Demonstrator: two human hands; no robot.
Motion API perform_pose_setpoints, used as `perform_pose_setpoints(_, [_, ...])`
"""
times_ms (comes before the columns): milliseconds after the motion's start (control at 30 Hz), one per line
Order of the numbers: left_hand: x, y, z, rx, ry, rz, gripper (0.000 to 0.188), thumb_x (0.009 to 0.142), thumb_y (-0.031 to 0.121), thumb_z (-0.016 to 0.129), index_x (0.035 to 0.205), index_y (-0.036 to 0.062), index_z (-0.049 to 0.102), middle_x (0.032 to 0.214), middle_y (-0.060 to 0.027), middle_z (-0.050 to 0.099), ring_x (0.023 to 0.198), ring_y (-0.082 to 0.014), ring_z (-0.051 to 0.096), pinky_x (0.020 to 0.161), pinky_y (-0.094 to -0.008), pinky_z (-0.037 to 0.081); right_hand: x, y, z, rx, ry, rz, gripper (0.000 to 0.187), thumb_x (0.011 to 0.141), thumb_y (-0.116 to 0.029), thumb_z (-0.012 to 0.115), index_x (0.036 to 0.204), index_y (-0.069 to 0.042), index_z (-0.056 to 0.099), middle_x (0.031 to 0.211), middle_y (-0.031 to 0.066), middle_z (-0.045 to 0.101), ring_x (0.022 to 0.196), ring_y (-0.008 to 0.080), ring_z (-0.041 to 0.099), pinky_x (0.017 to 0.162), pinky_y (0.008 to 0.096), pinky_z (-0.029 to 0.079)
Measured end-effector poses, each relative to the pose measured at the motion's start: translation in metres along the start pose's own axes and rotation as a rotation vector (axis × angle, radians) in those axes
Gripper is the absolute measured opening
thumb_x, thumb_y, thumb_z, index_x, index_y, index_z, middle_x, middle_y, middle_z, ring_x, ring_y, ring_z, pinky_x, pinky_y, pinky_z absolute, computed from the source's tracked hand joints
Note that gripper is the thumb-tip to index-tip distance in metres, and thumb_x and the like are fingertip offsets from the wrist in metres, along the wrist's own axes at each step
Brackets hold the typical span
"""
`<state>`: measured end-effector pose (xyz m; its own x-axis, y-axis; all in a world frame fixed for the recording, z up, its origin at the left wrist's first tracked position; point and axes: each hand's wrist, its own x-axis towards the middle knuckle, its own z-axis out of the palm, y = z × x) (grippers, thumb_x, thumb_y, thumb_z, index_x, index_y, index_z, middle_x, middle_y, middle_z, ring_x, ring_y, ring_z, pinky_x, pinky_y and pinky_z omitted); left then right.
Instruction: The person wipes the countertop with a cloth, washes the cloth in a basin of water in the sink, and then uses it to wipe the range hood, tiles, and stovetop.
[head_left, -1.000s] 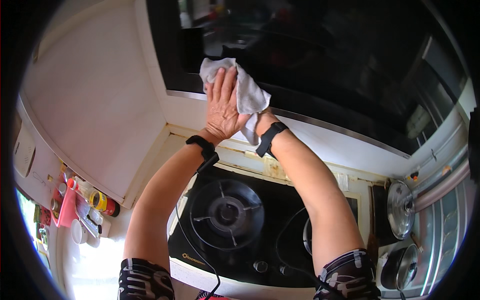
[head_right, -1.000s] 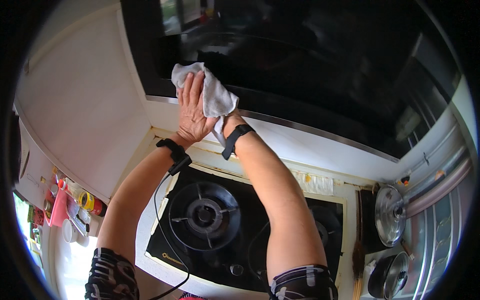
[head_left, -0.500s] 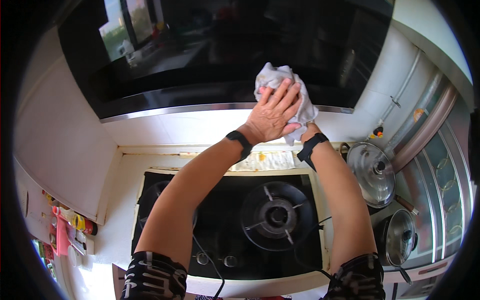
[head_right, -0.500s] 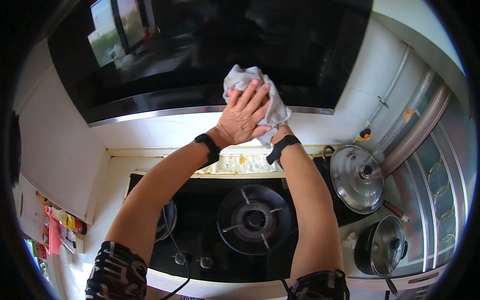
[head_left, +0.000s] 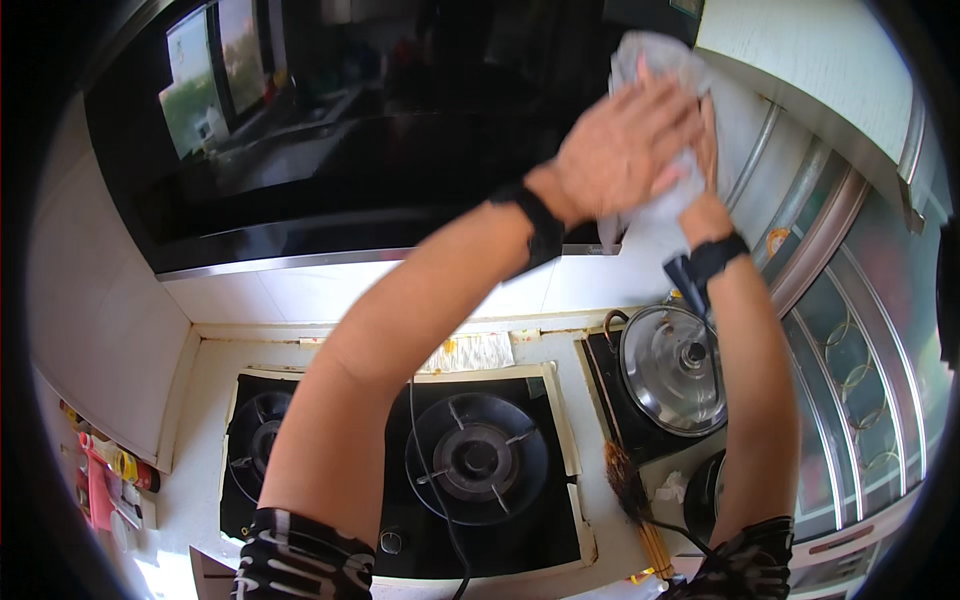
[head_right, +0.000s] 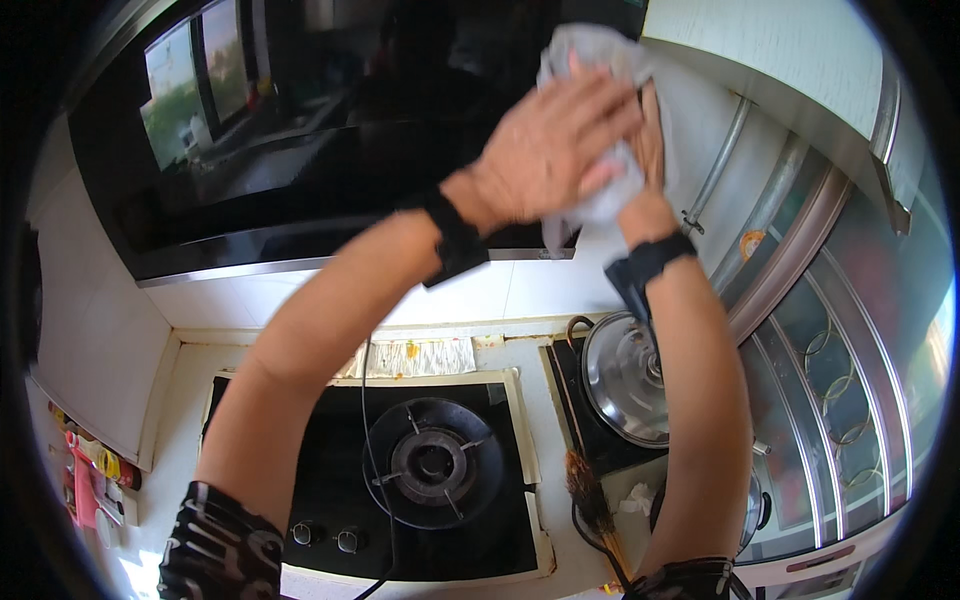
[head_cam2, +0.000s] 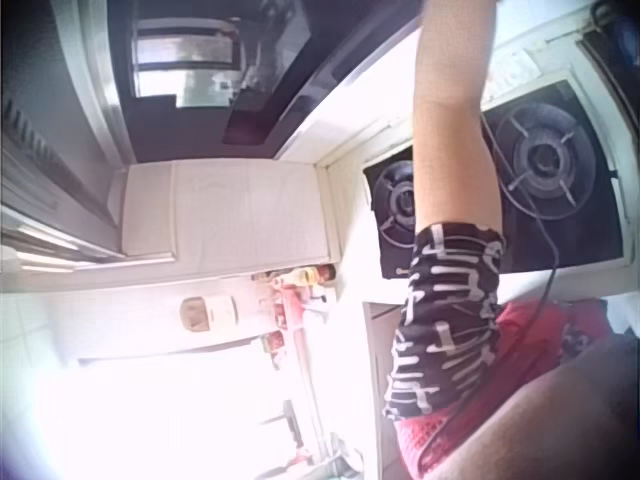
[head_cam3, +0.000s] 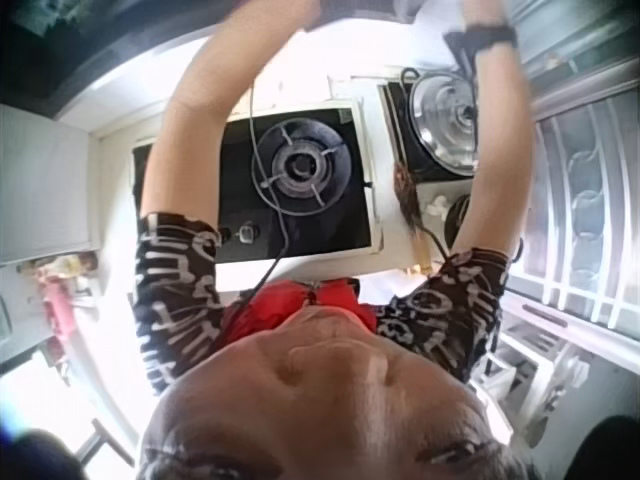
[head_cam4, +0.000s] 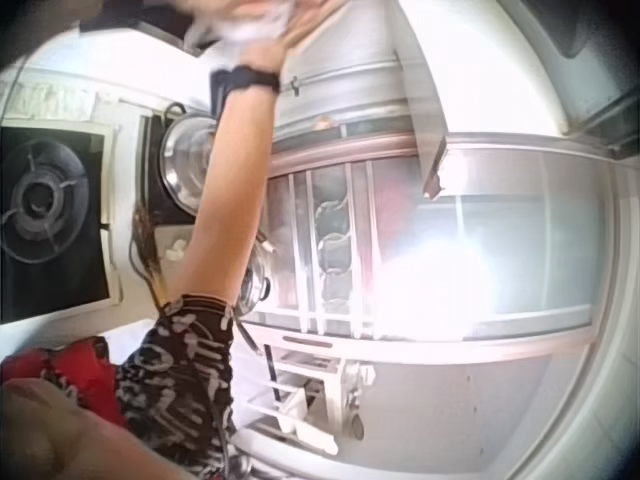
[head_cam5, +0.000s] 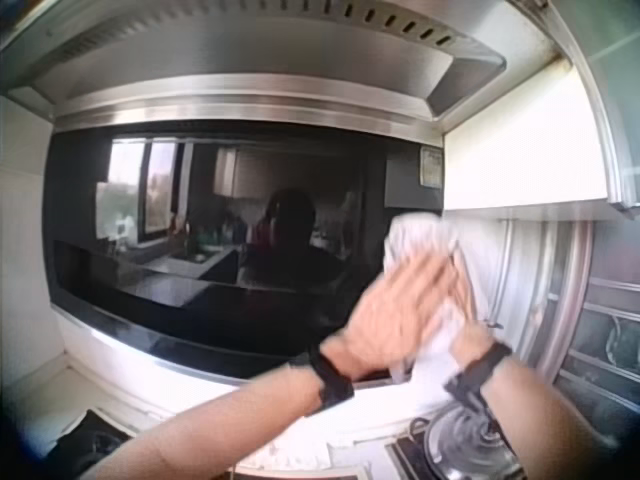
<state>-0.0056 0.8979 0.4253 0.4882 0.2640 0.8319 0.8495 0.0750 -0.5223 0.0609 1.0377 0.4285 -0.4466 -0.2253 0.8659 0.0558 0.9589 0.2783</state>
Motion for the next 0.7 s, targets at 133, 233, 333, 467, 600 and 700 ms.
perform_pose_setpoints(133, [0.057,-0.068,-0.014,0.038,0.087,-0.063,0.056,0.089,0.036,0.049,0.133,0.0022,0.049,0.143,-0.0214,0.043,0.135,-0.0378,0.037,0.110,-0.0487,0.030,0.069,0.033,-0.001,-0.470,0.080,-0.138,0.077,0.082,-0.049,0.060,0.146,-0.012,0.037,0.148,0.0137,0.039,0.137,0.0327,0.032,0.115,0.0472,0.019])
perform_pose_setpoints(233, [0.044,-0.065,-0.005,0.128,0.050,0.004,0.056,0.090,0.036,0.051,0.136,0.0038,0.046,0.142,-0.0212,0.044,0.135,-0.0364,0.038,0.110,-0.0478,0.030,0.049,0.032,0.027,-0.394,0.194,-0.043,0.078,0.082,-0.049,0.061,0.146,-0.012,0.036,0.149,0.0143,0.036,0.138,0.0334,0.029,0.114,0.0499,0.018])
perform_pose_setpoints(333, [0.003,-0.034,0.027,0.224,-0.079,0.054,0.057,0.092,0.045,0.050,0.137,0.0100,0.049,0.144,-0.0131,0.044,0.137,-0.0280,0.037,0.113,-0.0432,0.027,0.010,0.014,0.049,-0.256,0.328,-0.053,0.082,0.083,-0.052,0.061,0.149,-0.013,0.032,0.154,0.0143,0.029,0.142,0.0333,0.023,0.113,0.0556,0.014])
perform_pose_setpoints(467, [-0.056,0.015,0.042,0.067,-0.292,0.032,0.063,0.094,0.046,0.045,0.144,0.0092,0.041,0.151,-0.0133,0.037,0.144,-0.0278,0.028,0.117,-0.0438,0.022,-0.082,-0.013,0.082,-0.278,0.154,0.175,0.073,0.095,-0.046,0.048,0.152,-0.009,0.021,0.159,0.0152,0.018,0.145,0.0325,0.015,0.117,0.0469,0.013])
perform_pose_setpoints(600, [-0.116,0.058,0.053,-0.135,-0.320,-0.046,0.062,0.092,0.045,0.049,0.142,0.0087,0.045,0.151,-0.0118,0.037,0.145,-0.0254,0.025,0.119,-0.0428,0.015,-0.168,-0.030,0.109,-0.118,-0.163,0.458,0.069,0.097,-0.050,0.040,0.153,-0.015,0.021,0.160,0.0093,0.016,0.147,0.0261,0.013,0.117,0.0518,0.007])
perform_pose_setpoints(700, [-0.152,0.071,0.045,-0.238,-0.471,-0.095,0.065,0.095,0.048,0.044,0.147,0.0091,0.037,0.154,-0.0126,0.032,0.146,-0.0266,0.023,0.119,-0.0424,0.018,-0.192,-0.070,0.101,-0.618,-0.482,0.393,0.065,0.098,-0.050,0.036,0.153,-0.019,0.020,0.159,0.0046,0.020,0.147,0.0229,0.014,0.118,0.0515,0.005])
